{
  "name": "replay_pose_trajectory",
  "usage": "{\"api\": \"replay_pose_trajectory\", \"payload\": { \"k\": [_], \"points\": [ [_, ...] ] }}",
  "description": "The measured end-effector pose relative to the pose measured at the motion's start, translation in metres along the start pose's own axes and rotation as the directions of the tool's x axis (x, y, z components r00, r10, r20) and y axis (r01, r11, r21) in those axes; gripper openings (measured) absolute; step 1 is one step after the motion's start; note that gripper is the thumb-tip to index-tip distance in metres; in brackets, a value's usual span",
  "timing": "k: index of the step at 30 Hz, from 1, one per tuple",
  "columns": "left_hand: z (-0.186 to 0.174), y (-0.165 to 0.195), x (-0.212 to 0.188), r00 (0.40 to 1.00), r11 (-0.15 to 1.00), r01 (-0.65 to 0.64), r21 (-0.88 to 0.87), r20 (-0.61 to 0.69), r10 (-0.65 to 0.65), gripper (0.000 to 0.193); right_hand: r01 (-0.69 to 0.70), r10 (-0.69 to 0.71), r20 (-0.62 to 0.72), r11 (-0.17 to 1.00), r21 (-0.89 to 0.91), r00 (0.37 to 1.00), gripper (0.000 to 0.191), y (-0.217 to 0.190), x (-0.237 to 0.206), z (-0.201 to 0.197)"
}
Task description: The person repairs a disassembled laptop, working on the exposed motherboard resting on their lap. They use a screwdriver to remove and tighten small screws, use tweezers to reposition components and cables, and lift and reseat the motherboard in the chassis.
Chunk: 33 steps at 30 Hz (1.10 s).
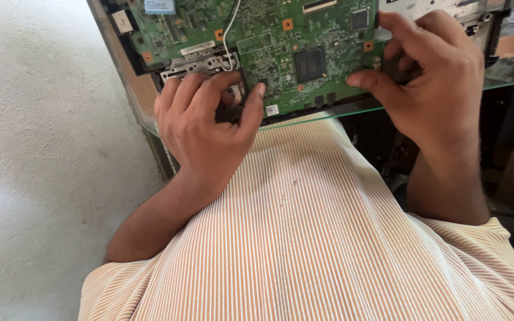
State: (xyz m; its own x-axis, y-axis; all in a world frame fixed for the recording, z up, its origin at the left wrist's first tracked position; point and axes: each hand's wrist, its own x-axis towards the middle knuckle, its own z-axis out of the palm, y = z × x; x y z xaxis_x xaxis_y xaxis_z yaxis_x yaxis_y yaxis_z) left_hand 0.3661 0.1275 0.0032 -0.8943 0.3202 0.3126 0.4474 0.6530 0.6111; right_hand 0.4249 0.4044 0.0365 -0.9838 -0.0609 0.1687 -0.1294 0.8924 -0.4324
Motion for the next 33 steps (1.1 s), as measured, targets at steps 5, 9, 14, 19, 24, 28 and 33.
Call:
{"api": "replay_pose_trajectory", "payload": {
  "k": [5,9,14,19,24,28,33],
  "points": [
    [0.001,-0.001,-0.001,1.000,1.000,-0.001,0.003,-0.001,0.001,0.022,-0.001,0.001,0.005,1.000,0.022,1.000,0.064,0.003,-0.002,0.002],
    [0.002,-0.003,-0.003,1.000,1.000,0.003,-0.004,0.001,-0.003,0.021,-0.020,0.019,0.020,0.997,0.072,1.000,0.066,0.005,-0.005,0.001],
    [0.004,-0.005,-0.007,1.000,1.000,0.004,0.007,-0.026,-0.003,0.022,0.005,-0.006,0.016,0.998,0.056,1.000,0.068,0.005,-0.004,0.004],
    [0.005,-0.007,-0.009,0.998,0.999,-0.032,0.009,-0.060,0.033,0.022,0.072,-0.072,0.009,0.997,0.040,0.997,0.067,0.004,-0.010,0.004],
    [0.005,-0.008,-0.013,0.995,0.999,-0.051,0.013,-0.089,0.052,0.022,0.123,-0.123,0.003,0.992,0.023,0.992,0.069,0.011,-0.017,0.004],
    [0.005,-0.010,-0.018,0.992,0.997,-0.073,0.027,-0.103,0.076,0.022,0.058,-0.058,0.026,0.998,0.003,0.998,0.044,0.011,-0.027,0.009],
    [0.007,-0.008,-0.026,0.989,0.997,-0.076,0.020,-0.125,0.078,0.020,0.080,-0.081,-0.004,0.996,-0.026,0.997,0.034,0.011,-0.041,0.010]
  ]
}}
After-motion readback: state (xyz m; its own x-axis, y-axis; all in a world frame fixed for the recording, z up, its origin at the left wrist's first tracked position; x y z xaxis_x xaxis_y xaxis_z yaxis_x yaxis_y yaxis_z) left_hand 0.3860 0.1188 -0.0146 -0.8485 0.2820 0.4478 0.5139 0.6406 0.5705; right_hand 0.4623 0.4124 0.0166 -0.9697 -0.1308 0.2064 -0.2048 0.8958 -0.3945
